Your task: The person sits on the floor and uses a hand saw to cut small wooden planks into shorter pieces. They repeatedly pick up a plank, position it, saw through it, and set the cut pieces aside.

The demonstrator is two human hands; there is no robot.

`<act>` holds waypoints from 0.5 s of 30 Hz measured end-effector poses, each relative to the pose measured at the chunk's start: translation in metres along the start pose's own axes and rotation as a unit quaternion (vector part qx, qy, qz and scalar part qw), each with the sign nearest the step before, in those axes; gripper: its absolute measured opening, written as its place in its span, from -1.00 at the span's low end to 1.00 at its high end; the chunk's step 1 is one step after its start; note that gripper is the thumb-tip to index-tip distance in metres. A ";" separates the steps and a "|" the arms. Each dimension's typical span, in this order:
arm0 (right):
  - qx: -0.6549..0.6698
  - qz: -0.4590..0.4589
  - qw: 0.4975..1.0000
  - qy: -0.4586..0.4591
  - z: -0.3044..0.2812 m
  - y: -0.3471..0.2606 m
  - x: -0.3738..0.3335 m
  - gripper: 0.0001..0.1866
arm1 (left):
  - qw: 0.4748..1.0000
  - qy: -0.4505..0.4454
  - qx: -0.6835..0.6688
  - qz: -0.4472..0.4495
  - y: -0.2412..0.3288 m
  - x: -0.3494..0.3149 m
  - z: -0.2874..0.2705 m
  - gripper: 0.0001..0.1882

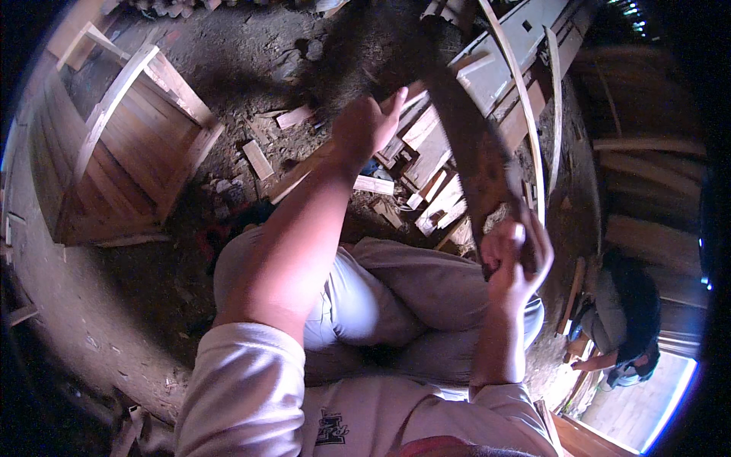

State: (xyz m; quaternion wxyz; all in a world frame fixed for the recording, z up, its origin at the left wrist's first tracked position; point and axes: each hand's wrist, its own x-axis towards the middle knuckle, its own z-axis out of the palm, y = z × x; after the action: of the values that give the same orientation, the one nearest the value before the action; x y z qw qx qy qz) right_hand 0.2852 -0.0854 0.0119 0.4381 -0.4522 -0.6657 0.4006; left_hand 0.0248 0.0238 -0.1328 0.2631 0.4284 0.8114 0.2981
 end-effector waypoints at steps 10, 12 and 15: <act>0.092 -0.122 0.975 0.164 -0.056 -0.027 0.020 -0.60 | 0.969 -0.008 0.132 0.209 0.030 -0.036 0.025 -0.54; 0.099 -0.121 0.972 0.177 -0.060 -0.029 0.024 -0.65 | 0.959 0.062 0.121 0.250 0.015 -0.025 0.036 -0.63; 0.140 -0.075 0.967 0.197 -0.078 -0.017 0.027 -0.64 | 0.964 0.033 0.126 0.232 0.024 -0.026 0.014 -0.61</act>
State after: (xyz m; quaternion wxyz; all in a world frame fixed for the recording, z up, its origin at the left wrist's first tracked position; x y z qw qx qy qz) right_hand 0.3488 -0.0531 0.0565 0.6484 -0.4056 -0.5353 0.3585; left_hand 0.0600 0.0164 -0.1207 0.1035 0.6247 0.7287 0.2608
